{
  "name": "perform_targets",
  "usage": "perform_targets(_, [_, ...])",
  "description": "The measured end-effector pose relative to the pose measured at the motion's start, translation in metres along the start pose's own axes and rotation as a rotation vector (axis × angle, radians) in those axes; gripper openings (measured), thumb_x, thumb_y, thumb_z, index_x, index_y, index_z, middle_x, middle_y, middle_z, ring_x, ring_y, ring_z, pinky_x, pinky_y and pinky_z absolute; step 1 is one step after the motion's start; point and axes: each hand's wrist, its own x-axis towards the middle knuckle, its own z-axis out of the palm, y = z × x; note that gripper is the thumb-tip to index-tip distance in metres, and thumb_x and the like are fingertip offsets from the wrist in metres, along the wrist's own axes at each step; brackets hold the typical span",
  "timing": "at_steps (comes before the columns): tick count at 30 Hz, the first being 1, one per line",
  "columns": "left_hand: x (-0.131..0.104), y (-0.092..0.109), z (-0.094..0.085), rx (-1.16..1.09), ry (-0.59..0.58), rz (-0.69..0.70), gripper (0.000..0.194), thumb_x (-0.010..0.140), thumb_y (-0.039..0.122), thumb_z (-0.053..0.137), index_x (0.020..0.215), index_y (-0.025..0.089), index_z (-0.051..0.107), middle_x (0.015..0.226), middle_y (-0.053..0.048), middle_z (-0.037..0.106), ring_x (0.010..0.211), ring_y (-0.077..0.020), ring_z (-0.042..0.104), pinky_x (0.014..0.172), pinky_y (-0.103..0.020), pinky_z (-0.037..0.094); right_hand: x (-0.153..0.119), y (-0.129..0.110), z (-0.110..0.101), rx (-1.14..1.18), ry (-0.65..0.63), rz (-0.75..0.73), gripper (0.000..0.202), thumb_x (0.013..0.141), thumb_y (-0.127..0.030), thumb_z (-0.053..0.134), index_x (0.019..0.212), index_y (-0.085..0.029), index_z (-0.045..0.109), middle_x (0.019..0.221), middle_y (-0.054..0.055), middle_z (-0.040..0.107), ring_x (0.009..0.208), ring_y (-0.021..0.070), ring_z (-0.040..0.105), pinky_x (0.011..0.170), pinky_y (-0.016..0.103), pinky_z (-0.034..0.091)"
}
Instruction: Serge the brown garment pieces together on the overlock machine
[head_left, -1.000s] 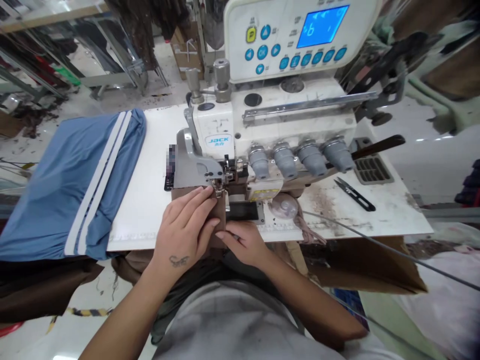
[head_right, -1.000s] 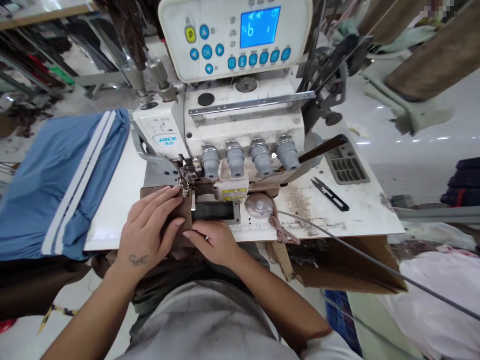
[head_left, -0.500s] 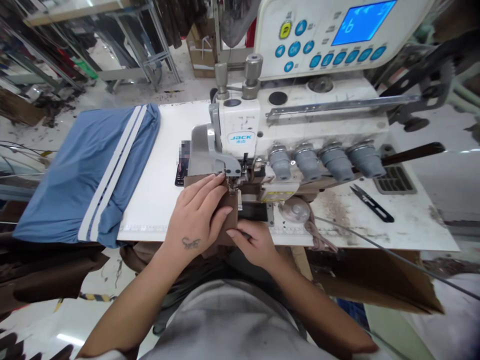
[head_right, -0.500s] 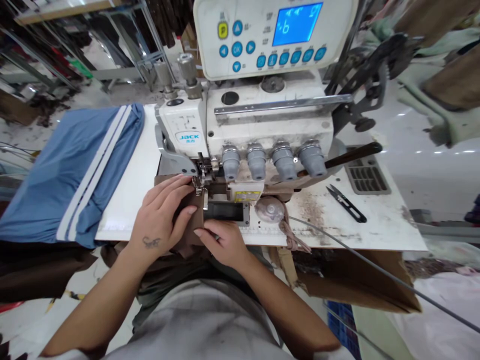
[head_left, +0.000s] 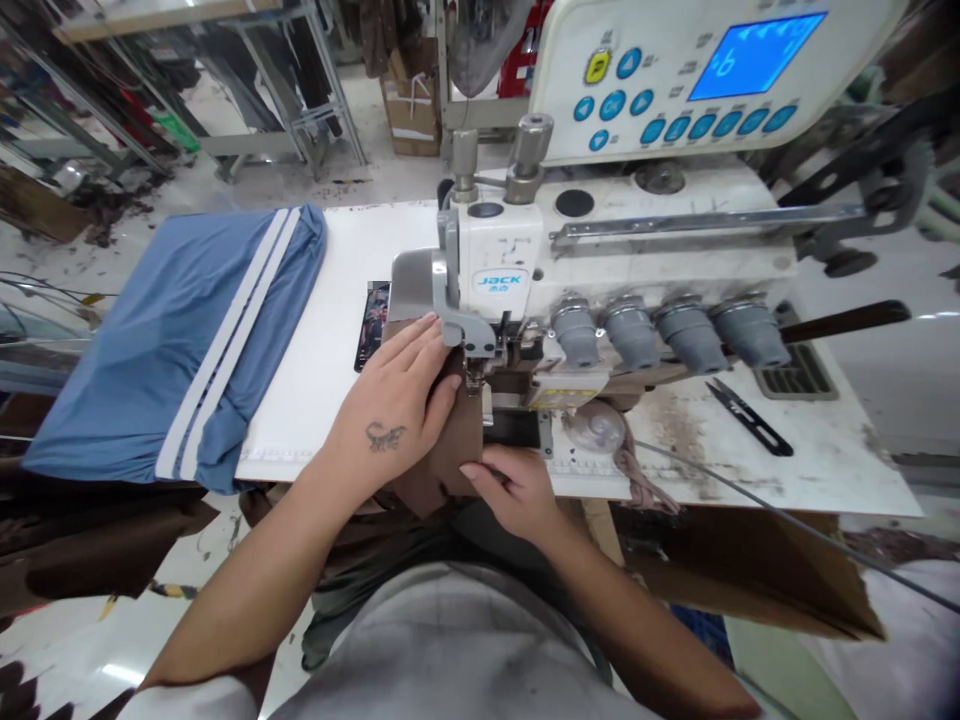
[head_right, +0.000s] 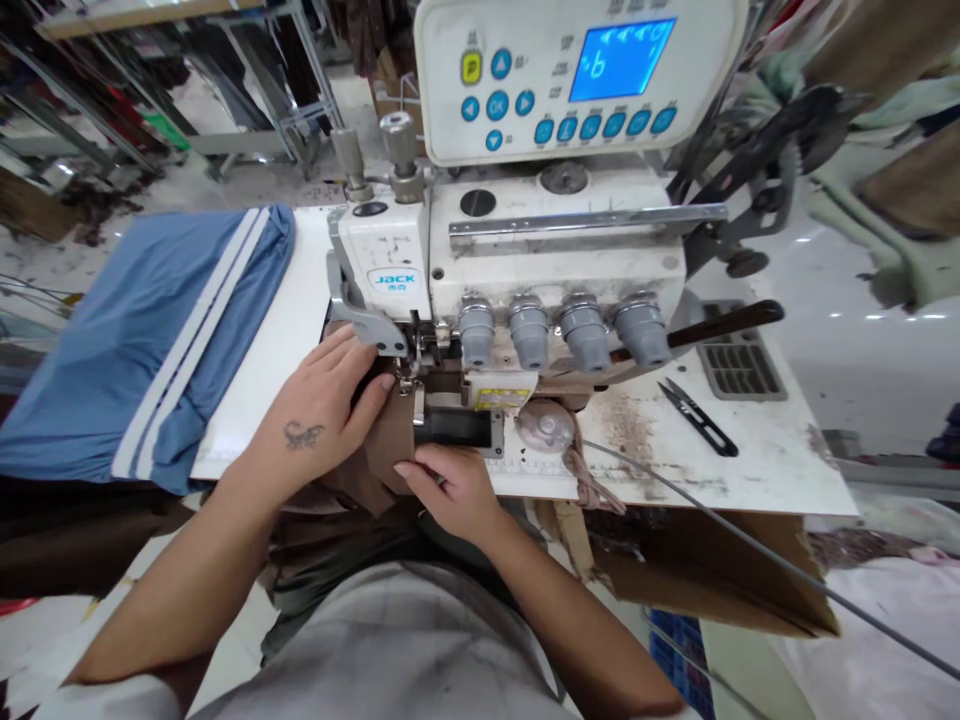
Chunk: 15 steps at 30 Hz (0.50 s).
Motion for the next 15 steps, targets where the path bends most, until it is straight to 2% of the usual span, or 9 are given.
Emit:
perform_targets(5, [0.012,-0.009,-0.002,0.01,-0.026,0.043,0.027,0.108,0.02,0.044,0.123,0.013,0.066,0.144,-0.017,0.064,0.151,-0.0328,0.046,0.122,-0.052,0.043,0.0,0.0,0.0,-0.023,0.009,-0.014,0.046,0.108,-0.037,0.055,0.065,-0.021,0.05,0.056,-0.006,0.042,0.05,0.0093,0.037,0.051,0.024,0.031])
perform_targets(8, [0.018,-0.016,-0.001,0.036,-0.051,0.01,0.03,0.109,0.023,0.042,0.117,0.015,0.07,0.143,-0.015,0.065,0.151,-0.0334,0.046,0.123,-0.053,0.042,-0.001,-0.001,-0.001,-0.033,0.026,-0.03,0.045,0.108,-0.036,0.056,0.066,-0.021,0.05,0.055,-0.006,0.042,0.049,0.0094,0.038,0.051,0.024,0.03])
perform_targets(13, [0.028,-0.029,0.001,0.065,-0.079,-0.052,0.035,0.109,0.025,0.04,0.121,0.016,0.072,0.15,-0.013,0.063,0.152,-0.0332,0.045,0.129,-0.055,0.032,-0.002,-0.001,0.0,-0.07,0.024,-0.053,0.048,0.11,-0.037,0.054,0.065,-0.021,0.048,0.053,-0.006,0.043,0.049,0.0097,0.041,0.052,0.024,0.03])
perform_targets(15, [0.034,-0.035,0.003,0.066,-0.079,-0.053,0.037,0.108,0.027,0.041,0.129,0.017,0.07,0.156,-0.012,0.058,0.155,-0.0328,0.043,0.131,-0.055,0.03,-0.003,0.0,0.0,-0.09,0.007,-0.058,0.05,0.111,-0.039,0.052,0.064,-0.021,0.048,0.053,-0.006,0.045,0.049,0.0097,0.042,0.052,0.024,0.031])
